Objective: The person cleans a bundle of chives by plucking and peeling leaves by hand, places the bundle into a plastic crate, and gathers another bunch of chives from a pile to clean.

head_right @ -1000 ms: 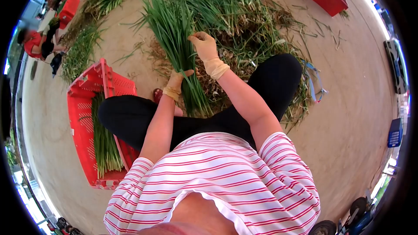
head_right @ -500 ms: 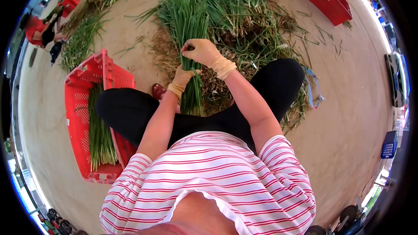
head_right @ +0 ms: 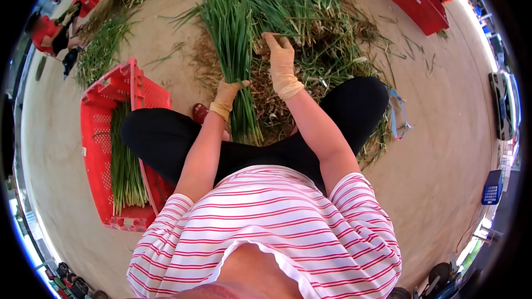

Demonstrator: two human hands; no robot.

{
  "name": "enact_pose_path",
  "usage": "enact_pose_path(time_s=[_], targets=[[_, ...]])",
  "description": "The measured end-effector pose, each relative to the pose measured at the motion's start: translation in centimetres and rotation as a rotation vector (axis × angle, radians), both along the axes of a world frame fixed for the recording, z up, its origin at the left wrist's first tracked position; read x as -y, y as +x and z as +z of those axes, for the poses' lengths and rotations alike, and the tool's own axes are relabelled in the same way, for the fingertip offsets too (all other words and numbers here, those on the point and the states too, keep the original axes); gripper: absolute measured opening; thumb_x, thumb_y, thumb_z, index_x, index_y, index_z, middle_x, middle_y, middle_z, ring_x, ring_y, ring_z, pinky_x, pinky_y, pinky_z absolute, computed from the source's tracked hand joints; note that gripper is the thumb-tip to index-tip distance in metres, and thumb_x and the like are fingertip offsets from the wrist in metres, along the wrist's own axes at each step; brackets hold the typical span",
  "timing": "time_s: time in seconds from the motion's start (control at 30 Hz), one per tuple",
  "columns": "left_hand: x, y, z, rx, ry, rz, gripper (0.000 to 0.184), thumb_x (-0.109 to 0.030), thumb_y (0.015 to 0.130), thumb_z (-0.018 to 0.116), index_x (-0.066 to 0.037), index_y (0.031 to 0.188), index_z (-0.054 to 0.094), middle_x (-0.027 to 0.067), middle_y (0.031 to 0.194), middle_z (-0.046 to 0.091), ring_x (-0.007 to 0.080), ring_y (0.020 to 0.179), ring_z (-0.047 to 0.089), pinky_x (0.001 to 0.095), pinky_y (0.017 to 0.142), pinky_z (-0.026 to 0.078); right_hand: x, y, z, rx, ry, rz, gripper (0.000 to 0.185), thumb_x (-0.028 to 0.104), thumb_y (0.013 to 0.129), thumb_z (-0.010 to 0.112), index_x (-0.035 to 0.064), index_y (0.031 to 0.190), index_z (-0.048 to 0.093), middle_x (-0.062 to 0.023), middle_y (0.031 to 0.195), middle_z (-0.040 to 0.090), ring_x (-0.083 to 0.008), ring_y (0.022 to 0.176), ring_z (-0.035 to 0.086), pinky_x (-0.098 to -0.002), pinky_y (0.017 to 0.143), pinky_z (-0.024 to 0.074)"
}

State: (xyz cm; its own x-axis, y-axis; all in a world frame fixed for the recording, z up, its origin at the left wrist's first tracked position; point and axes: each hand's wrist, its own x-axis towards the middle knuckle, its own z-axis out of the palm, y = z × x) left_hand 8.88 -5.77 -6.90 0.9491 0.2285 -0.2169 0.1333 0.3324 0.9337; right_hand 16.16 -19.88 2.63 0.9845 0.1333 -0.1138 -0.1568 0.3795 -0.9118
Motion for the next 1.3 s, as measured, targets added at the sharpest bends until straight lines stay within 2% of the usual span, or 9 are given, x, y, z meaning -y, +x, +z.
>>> enact_pose_path(time_s=[0.07,0.1,0.23,0.33,0.57,0.7,0.93,1.17,1.3], targets=[[-0.8,0.0,1.1,-0.164,-0.047,0.088,0.035,-0.003,0.068,0.072,-0.001,0.100,0.056,0.0052,0.092,0.061,0.0164,0.075,0.058,0.0298,0.065,0.050,1.4,1.7,-1.2,0.021,-0.124,0.106,0.070,0.039,0.079,0.065,0.0027,0.130,0.035,-0.0152,0.115,0.051,-0.0210,0.099,0.056,-0.0277,0.078,0.0475],[-1.3,0.0,1.2,-0.161,-0.046,0.086,0.035,-0.003,0.068,0.072,-0.001,0.100,0.056,0.0052,0.092,0.061,0.0164,0.075,0.058,0.0298,0.065,0.050,1.4,1.6,-2.8,0.023,-0.124,0.103,0.070,0.039,0.079,0.065,0.0027,0.130,0.035,-0.0152,0.115,0.051,-0.0210,0.099,0.056,-0.0277,0.078,0.0475],[-2.0,0.4,0.4,-0.106,-0.293,0.234,0.037,-0.016,0.074,0.070,0.000,0.104,0.055,0.0086,0.100,0.059,0.0211,0.091,0.057,0.0334,0.080,0.047,0.2,-1.6,-5.0,0.272,-1.019,0.803,0.120,0.058,0.057,0.074,-0.0002,0.139,0.009,-0.0266,0.132,0.035,-0.0352,0.124,0.035,-0.0400,0.102,0.0290],[-2.2,0.2,-0.5,0.055,-0.750,0.293,0.030,-0.009,0.076,0.066,-0.001,0.103,0.057,0.0096,0.097,0.062,0.0235,0.087,0.060,0.0371,0.072,0.052,-1.1,-4.9,-4.2,0.414,-1.213,0.823,0.112,0.044,0.054,0.074,0.0014,0.138,0.015,-0.0242,0.118,0.048,-0.0352,0.107,0.050,-0.0369,0.089,0.0422],[-3.9,-0.1,2.4,0.121,-0.616,0.119,0.038,-0.015,0.079,0.066,0.002,0.110,0.052,0.0143,0.107,0.059,0.0274,0.098,0.057,0.0393,0.081,0.049,-0.7,-4.0,-3.5,0.572,-1.255,0.840,0.077,0.033,0.062,0.070,0.0012,0.124,0.036,-0.0223,0.105,0.056,-0.0354,0.094,0.057,-0.0399,0.079,0.0469],[-5.4,-0.2,3.7,0.113,-0.553,0.162,0.031,-0.016,0.074,0.070,-0.001,0.100,0.059,0.0107,0.096,0.063,0.0228,0.083,0.061,0.0363,0.070,0.053,-0.2,-4.8,-4.4,0.585,-1.288,0.880,0.079,0.034,0.062,0.071,0.0017,0.125,0.036,-0.0224,0.106,0.055,-0.0355,0.095,0.057,-0.0401,0.080,0.0462],[-3.0,-0.5,2.8,-0.048,-0.324,0.262,0.023,-0.010,0.077,0.066,-0.003,0.098,0.062,0.0086,0.092,0.063,0.0187,0.076,0.061,0.0301,0.064,0.052,-1.6,-5.9,-6.3,0.243,-0.899,0.783,0.109,0.047,0.054,0.081,-0.0038,0.133,0.024,-0.0241,0.123,0.046,-0.0314,0.116,0.045,-0.0342,0.095,0.0378],[-2.2,-0.4,3.6,0.160,-0.292,-0.083,0.045,-0.009,0.075,0.068,-0.004,0.117,0.053,0.0058,0.109,0.059,0.0178,0.093,0.058,0.0322,0.076,0.050,-1.2,-3.2,-7.3,0.119,-0.602,0.931,0.063,0.024,0.064,0.080,-0.0007,0.113,0.051,-0.0089,0.100,0.061,-0.0158,0.093,0.055,-0.0299,0.084,0.0433],[-2.3,-0.2,4.3,0.225,-0.309,-0.234,0.046,-0.008,0.075,0.068,-0.005,0.118,0.052,0.0070,0.110,0.059,0.0191,0.091,0.059,0.0340,0.075,0.050,-1.2,-2.4,-6.3,0.076,-0.535,1.115,0.081,0.035,0.062,0.079,-0.0057,0.122,0.043,-0.0156,0.110,0.057,-0.0235,0.105,0.051,-0.0333,0.091,0.0387]])
